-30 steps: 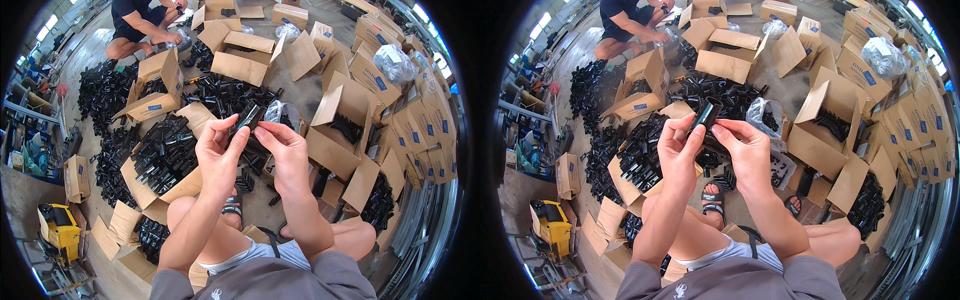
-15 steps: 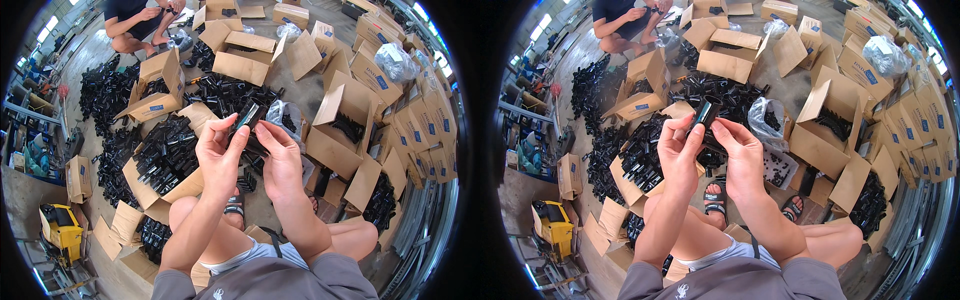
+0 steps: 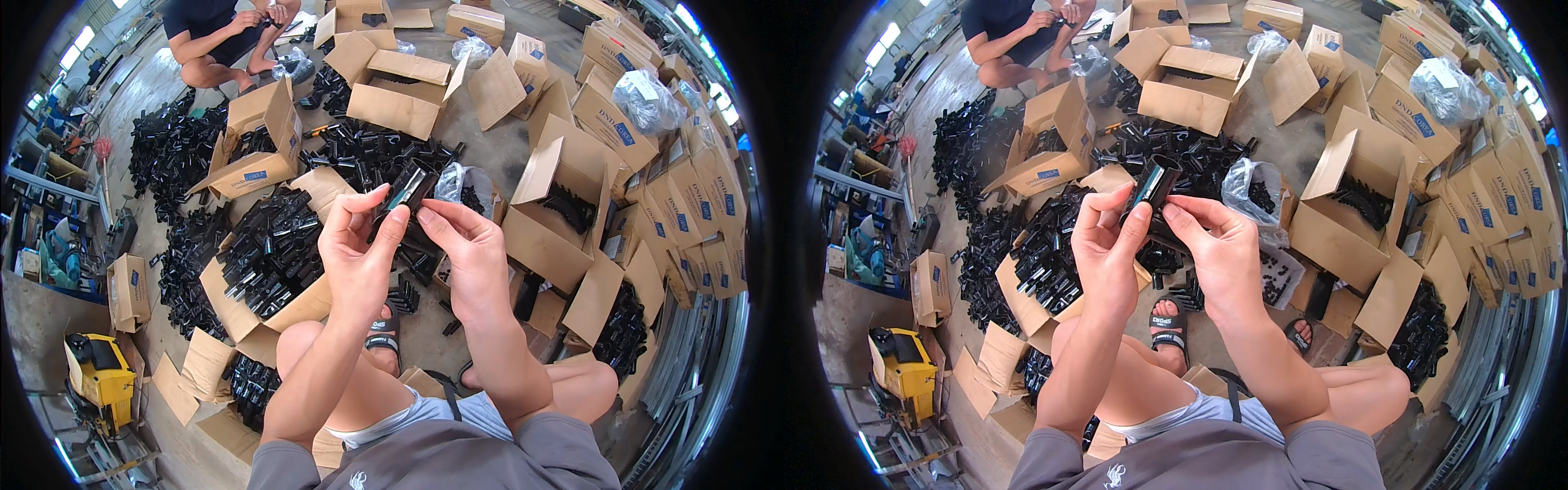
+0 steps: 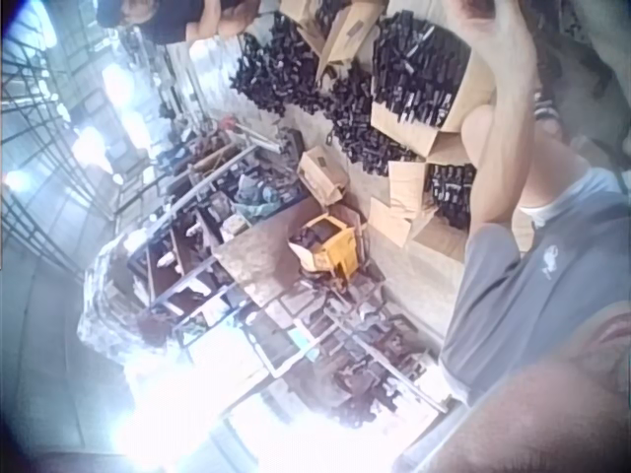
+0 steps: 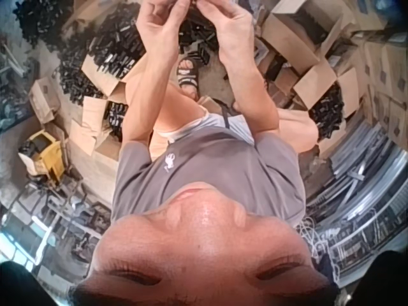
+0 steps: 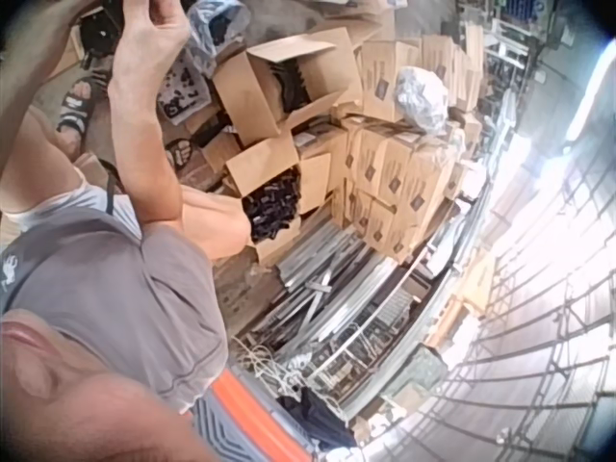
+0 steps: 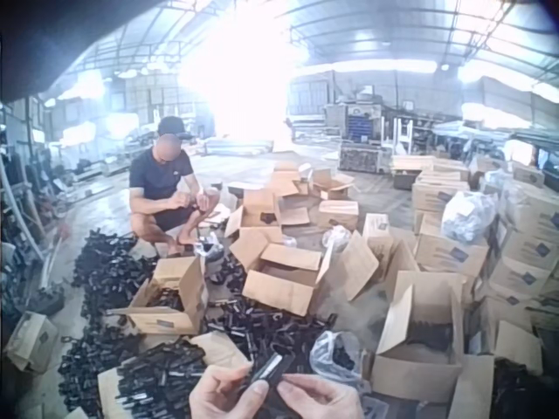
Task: The person inspects and sorts plastic manufacturing components by hand while sitting on the floor surrounded by boxes.
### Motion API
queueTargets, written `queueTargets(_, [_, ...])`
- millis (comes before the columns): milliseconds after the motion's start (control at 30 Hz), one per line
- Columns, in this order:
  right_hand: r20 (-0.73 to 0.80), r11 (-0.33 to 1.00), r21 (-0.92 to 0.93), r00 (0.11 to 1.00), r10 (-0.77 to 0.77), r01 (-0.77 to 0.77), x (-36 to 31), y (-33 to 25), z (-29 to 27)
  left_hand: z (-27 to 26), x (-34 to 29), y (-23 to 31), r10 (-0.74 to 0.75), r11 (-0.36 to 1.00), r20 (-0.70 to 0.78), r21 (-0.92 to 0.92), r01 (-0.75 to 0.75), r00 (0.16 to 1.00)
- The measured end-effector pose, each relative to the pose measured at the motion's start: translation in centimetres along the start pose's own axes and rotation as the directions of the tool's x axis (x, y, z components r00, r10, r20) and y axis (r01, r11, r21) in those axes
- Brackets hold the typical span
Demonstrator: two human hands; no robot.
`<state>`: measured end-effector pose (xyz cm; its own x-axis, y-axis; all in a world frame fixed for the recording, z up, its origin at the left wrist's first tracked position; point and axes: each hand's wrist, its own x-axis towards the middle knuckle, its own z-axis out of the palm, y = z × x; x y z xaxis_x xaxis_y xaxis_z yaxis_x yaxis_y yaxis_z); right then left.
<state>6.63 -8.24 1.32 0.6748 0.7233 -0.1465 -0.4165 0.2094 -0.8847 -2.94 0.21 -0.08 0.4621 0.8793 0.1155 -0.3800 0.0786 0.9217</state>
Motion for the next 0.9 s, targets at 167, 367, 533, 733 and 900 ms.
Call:
queueTargets(167, [0.026, 1.000, 0.012, 0.999, 0.019, -0.019, 0.3, 0.6, -0.7, 0.3, -0.1, 0.0, -0.050, 0.999, 0.010, -0.022, 0.050, 0.999])
queueTargets(367, [0.112, 0.981, 0.050, 0.977, 0.181, -0.188, 1.2, -0.2, -2.3, 0.5, -0.3, -0.1, -0.052, 0.999, 0.036, -0.005, 0.052, 0.998])
queueTargets(533, [0.029, 0.994, -0.081, 0.997, 0.072, -0.069, 0.7, -0.4, -1.8, 1.0, -0.3, -0.3, 0.047, 0.996, 0.059, 0.068, -0.051, 0.997])
queueTargets(733, [-0.018, 0.999, -0.043, 1.000, 0.019, -0.020, -0.4, -0.6, -1.3, 1.0, -0.5, -0.4, 0.088, 0.988, 0.041, 0.128, -0.092, 0.995])
queueTargets(900, [-0.015, 1.000, -0.020, 1.000, 0.014, -0.014, 0.0, 0.5, -2.0, 1.5, -0.4, -0.6, 0.118, 0.985, 0.058, 0.120, -0.124, 0.991])
